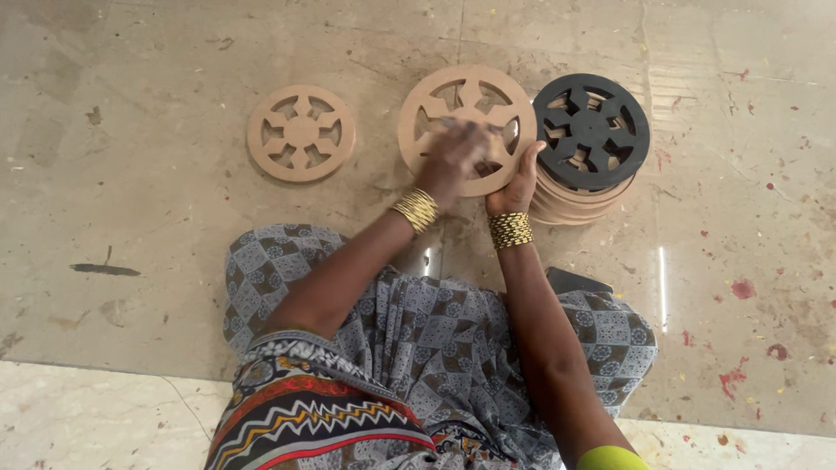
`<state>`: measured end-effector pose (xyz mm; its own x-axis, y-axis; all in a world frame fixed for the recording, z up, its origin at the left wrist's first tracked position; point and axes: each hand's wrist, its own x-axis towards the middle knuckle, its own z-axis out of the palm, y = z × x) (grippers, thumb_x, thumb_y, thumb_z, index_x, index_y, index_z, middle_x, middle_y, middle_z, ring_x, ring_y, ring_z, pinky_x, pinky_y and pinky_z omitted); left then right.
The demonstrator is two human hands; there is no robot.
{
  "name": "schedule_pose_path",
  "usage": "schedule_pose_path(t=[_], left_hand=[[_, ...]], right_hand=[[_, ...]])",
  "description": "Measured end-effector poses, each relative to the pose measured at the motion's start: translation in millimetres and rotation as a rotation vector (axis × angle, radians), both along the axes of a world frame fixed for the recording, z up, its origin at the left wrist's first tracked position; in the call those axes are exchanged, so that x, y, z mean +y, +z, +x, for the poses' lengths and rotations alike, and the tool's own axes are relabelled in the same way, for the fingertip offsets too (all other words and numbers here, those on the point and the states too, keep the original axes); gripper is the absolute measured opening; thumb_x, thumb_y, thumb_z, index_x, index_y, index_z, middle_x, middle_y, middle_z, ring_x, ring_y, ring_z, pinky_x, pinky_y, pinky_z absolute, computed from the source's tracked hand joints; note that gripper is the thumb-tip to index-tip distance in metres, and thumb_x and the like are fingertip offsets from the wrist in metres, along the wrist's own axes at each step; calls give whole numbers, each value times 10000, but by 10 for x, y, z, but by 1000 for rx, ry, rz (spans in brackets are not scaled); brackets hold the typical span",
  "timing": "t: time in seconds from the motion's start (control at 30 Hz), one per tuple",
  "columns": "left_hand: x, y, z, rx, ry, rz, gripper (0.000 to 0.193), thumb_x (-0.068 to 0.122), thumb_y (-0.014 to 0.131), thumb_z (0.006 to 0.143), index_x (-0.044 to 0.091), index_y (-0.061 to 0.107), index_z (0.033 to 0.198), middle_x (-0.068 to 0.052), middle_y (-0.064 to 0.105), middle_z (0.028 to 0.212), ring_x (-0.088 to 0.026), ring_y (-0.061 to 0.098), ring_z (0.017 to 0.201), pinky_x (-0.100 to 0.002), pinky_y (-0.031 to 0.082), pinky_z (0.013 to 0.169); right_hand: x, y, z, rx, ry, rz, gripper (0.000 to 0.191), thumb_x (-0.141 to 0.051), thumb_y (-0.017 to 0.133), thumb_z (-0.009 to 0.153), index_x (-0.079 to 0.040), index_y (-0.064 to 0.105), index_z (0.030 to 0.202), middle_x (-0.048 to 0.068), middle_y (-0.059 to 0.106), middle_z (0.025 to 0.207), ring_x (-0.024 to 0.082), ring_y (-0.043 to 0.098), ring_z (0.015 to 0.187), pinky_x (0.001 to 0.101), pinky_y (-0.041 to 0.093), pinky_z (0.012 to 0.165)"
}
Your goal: The person sits on the floor sanding decorative wheel-shaped wooden discs with a sanding block, working one disc at a time. They rub the block over the disc faces and edges, set finished discs aside, and pick up the next disc from a stack.
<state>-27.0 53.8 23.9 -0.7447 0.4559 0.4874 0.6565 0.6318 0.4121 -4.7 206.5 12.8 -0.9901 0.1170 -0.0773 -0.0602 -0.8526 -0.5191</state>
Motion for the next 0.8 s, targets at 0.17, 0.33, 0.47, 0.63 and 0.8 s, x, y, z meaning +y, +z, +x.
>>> schedule_pose_path(t=[0.17, 0.33, 0.47, 0.63, 0.8], left_hand=[[369, -2, -56, 121, -80, -96, 503, 75, 529, 993, 192, 563, 1481, -42, 457, 1611, -293, 376, 1501, -544, 279, 1260], [163, 71, 200, 208, -122, -285, 483, 80, 510, 1044, 174, 499, 1517, -18, 443, 1622, -248, 365, 1554, -486, 264, 1299], [-129, 92, 523, 253, -172, -260, 530, 155, 529, 1017, 129, 472, 1544, -62, 414, 1630, -283, 381, 1513, -496, 306, 1252], [-400, 48, 553, 376, -125, -335, 542, 194, 543, 1021, 132, 484, 1556, -70, 421, 1631, -288, 417, 1483, -486, 356, 1214], [-786, -129, 447, 242, -166, -248, 525, 186, 554, 1016, 134, 487, 1535, -84, 420, 1617, -304, 412, 1477, -499, 347, 1211]], right_hand=[[48, -62, 7, 103, 32, -93, 637, -567, 502, 1012, -89, 513, 1432, 92, 634, 1375, 260, 624, 1266, 441, 497, 1125], [183, -19, -43, 147, 27, -71, 686, -594, 488, 1017, -62, 515, 1449, 120, 639, 1362, 286, 645, 1215, 433, 534, 1072], [193, -15, -20, 140, 74, -49, 713, -612, 472, 1039, -34, 505, 1455, 166, 637, 1345, 326, 648, 1172, 451, 548, 1041], [1, -29, 27, 30, 145, -56, 570, -468, 449, 1066, -48, 497, 1450, 146, 644, 1365, 314, 648, 1221, 454, 537, 1082], [-431, -38, -80, -29, 132, -15, 455, -317, 509, 1074, -20, 536, 1417, 156, 666, 1341, 318, 652, 1204, 458, 538, 1067]])
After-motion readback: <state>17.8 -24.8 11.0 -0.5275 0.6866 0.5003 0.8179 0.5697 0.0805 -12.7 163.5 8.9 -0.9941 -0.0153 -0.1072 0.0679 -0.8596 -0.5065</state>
